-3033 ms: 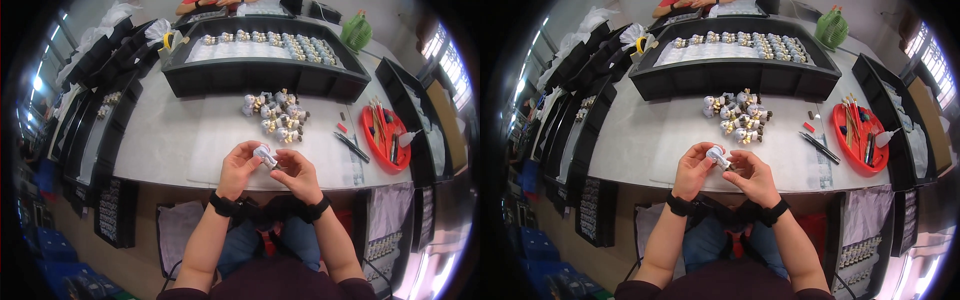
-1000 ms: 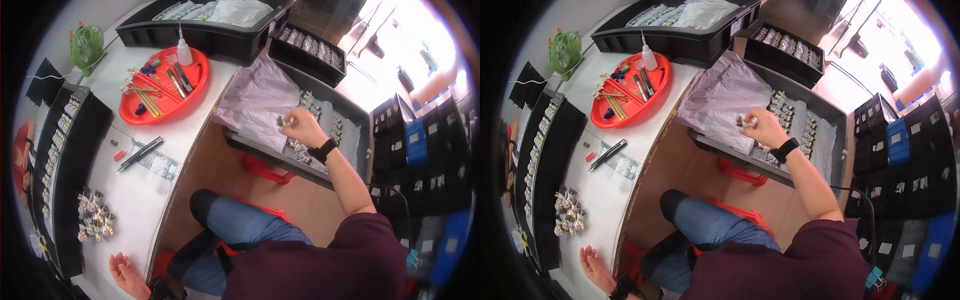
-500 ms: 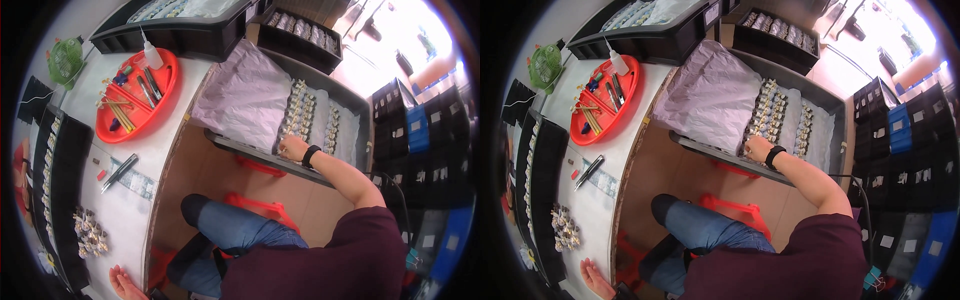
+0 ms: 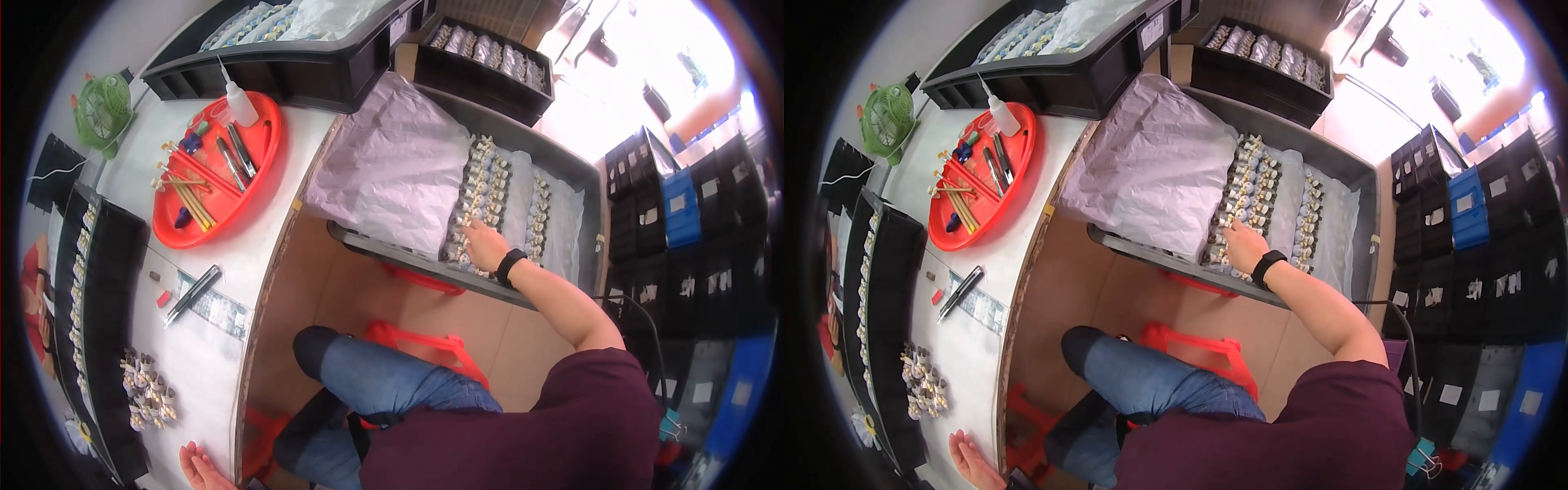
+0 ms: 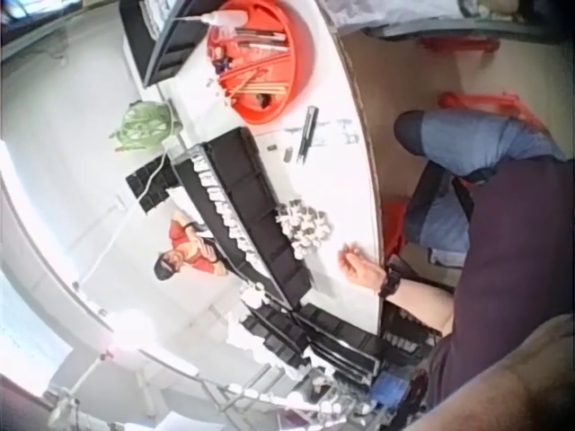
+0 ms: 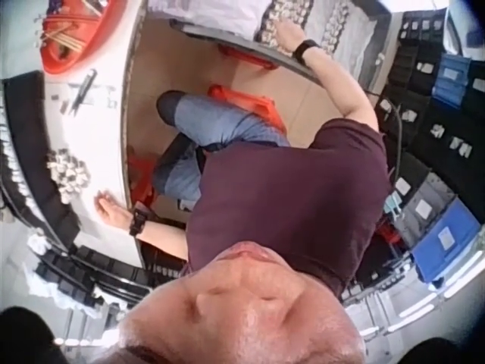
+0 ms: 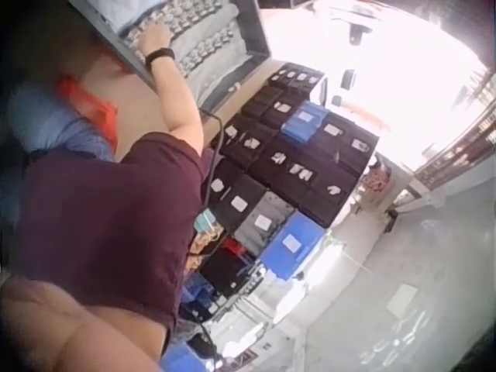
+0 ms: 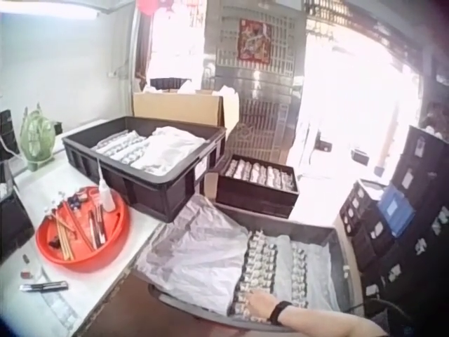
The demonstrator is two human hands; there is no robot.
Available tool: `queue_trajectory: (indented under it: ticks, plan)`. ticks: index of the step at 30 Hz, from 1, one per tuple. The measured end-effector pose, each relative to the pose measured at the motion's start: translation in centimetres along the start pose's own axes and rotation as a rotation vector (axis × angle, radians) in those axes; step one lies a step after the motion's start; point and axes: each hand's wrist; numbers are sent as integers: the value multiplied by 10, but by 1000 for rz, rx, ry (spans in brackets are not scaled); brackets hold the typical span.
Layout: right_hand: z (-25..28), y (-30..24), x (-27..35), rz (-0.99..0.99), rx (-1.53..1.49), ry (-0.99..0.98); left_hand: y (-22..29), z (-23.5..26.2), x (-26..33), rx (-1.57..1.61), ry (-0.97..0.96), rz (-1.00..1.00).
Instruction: Inspecting and detailing small plastic sheep figurines before placing them into organized trays.
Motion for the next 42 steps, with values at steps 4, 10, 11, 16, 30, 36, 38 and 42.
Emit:
queue_trajectory:
  ticks: [4,10,11,16,30,36,38,42]
  plan:
    - [-1,9,-8,-20,7,-43,-2,1,0,27,1,-1]
    - [5,21,-24,-17,4,181,-3,4,-1,26,-6,-3]
    - [5,21,-25,-68,-9,169,-3,4,-1,28,-7,-5]
    - [7,29,-37,-131,-19,82,-3,2,-1,38,-7,-25]
    - [9,77,-95,-352,-28,288,2,-1,2,-24,1,-7]
    - [2,99,-120,-310,-26,380,2,-2,1,-41,0,-10]
    - [8,93,-126,-474,-65,262,1,-4,0,-43,0,-10]
    - [26,34,-133,-254,-251,409,-2,-7,-2,-18,-14,0]
Point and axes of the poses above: each hand's wrist, its own x-axis away from the middle knuckle, its own z-axis out of the back of the hand, y = z × x, and after that the axes turned 5 degrees about -x, right-handed
